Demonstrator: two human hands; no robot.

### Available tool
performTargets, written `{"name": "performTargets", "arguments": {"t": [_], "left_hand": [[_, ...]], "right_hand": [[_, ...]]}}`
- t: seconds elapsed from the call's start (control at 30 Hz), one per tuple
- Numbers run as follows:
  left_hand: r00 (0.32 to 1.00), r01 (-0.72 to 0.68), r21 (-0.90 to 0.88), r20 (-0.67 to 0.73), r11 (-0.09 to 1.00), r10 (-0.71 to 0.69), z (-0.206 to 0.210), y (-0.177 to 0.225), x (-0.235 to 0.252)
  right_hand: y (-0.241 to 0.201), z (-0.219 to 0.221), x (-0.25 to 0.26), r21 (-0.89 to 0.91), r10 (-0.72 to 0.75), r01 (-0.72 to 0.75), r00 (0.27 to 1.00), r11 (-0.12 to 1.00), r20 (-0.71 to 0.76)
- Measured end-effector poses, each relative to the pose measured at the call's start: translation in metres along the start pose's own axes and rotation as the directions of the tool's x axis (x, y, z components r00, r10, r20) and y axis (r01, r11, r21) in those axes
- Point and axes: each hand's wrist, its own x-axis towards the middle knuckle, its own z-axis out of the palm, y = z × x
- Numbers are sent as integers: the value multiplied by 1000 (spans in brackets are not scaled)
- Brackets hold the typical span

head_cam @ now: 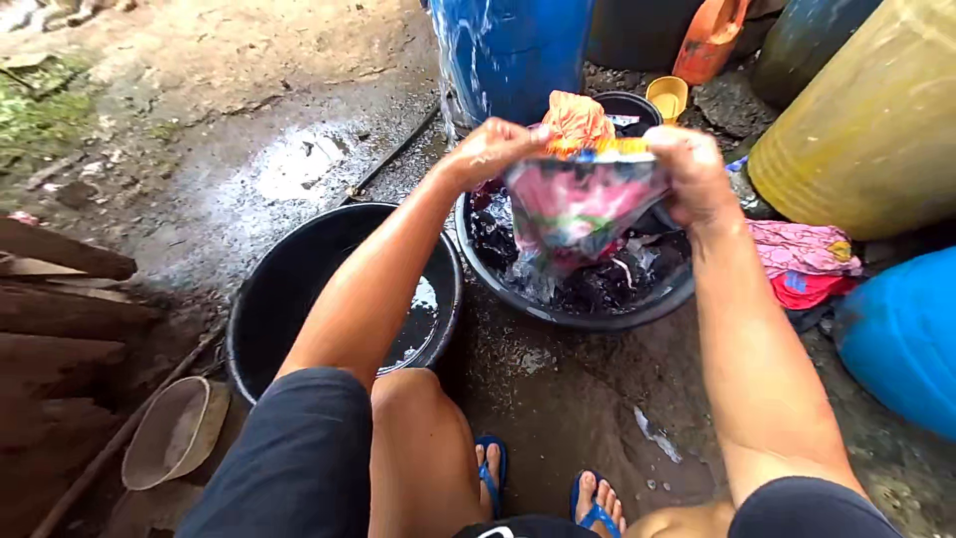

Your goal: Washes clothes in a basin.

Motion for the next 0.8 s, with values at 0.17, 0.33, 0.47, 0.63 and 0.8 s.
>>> {"name": "performTargets", "arguments": {"t": [0.17, 0.33, 0.47, 0.63, 0.8], "left_hand": [[974, -203, 78, -82, 976, 210, -25, 33, 3], [764, 598, 382, -538, 705, -356, -32, -135, -175], [-49, 883, -297, -830, 364, -556, 46, -190, -379], [-323, 183, -868, -496, 461, -806, 110, -207, -370], [-228, -135, -852, -471, 506, -852, 41, -221, -250]], "right_hand": [[-40, -7, 5, -511, -206, 160, 978, 844, -34], [21, -12, -17, -776, 260, -79, 959, 626, 111], [74, 13, -38, -913, 692, -150, 701, 379, 172], [115, 85, -84, -816, 646, 56, 580, 575, 496], [152, 114, -128, -804, 544, 205, 641, 558, 541]]}}
